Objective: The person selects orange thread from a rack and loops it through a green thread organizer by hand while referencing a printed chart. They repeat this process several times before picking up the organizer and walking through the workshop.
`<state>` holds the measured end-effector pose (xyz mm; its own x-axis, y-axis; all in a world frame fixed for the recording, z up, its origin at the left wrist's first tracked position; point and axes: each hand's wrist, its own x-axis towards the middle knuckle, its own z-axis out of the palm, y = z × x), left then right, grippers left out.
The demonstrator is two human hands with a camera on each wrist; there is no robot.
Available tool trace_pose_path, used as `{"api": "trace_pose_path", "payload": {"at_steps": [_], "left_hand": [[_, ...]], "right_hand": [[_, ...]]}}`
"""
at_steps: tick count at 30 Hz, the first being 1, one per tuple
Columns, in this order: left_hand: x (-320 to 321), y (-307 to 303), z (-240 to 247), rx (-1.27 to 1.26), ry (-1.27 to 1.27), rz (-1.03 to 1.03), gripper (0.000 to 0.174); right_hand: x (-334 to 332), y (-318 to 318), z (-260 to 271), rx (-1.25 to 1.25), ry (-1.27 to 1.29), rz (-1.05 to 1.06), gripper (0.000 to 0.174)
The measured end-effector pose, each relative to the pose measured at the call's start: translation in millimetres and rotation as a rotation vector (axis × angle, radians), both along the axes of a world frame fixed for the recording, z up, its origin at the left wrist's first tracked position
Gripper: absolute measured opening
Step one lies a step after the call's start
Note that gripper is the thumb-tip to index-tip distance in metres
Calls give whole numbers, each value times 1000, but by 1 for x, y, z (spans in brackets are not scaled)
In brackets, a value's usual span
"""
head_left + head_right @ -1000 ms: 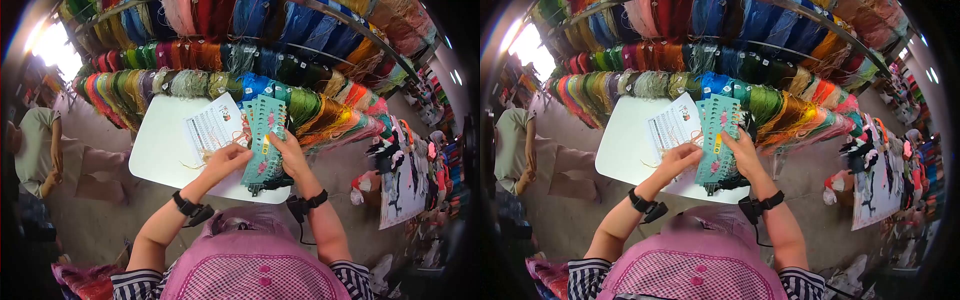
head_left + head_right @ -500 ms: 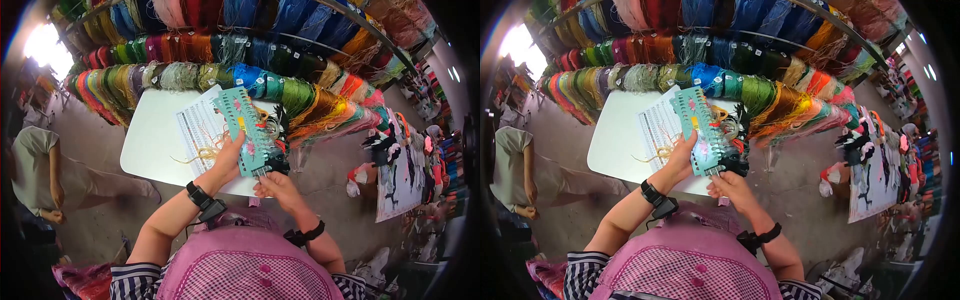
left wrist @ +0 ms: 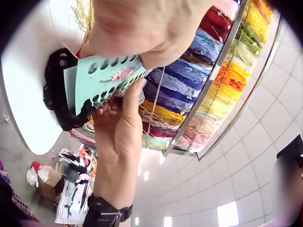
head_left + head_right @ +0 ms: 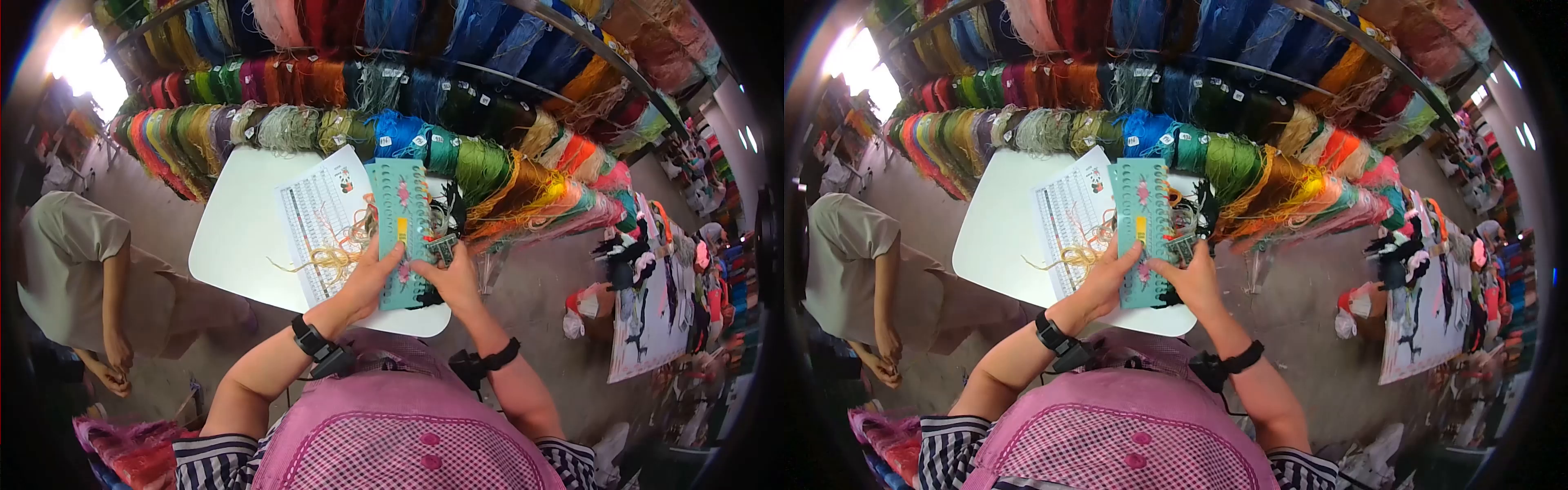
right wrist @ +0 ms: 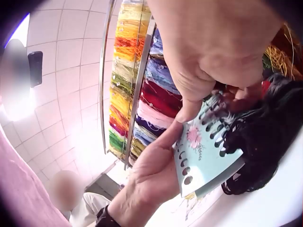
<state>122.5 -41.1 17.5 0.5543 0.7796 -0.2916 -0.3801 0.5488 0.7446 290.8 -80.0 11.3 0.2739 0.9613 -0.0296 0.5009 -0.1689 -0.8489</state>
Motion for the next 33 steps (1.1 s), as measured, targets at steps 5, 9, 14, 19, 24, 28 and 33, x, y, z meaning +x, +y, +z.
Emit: {"api": "trace_pose_path", "payload": {"at_steps": [5,9,14,19,24,28,33], "left_hand": [[9,0,-3,-77,-69,95,43],[20,-3,-13,-4,70,112,38],[38,-10,-8,55,217,237,30],[40,-16,-11,79,348,253,28],[41,-17,-4,202,392,321,28],[37,-16,-10,222,380,357,29],[36,-14,-12,185,257,328,31]], "right_hand": [[17,20,-17,139,690,108,47],[53,30,-18,-64,529,194,34],[79,42,-15,-136,497,343,26],[94,52,-27,-123,412,466,27],[101,61,-23,-56,344,529,28],[99,62,-9,-172,422,505,29],[83,58,0,-211,511,433,28]]}}
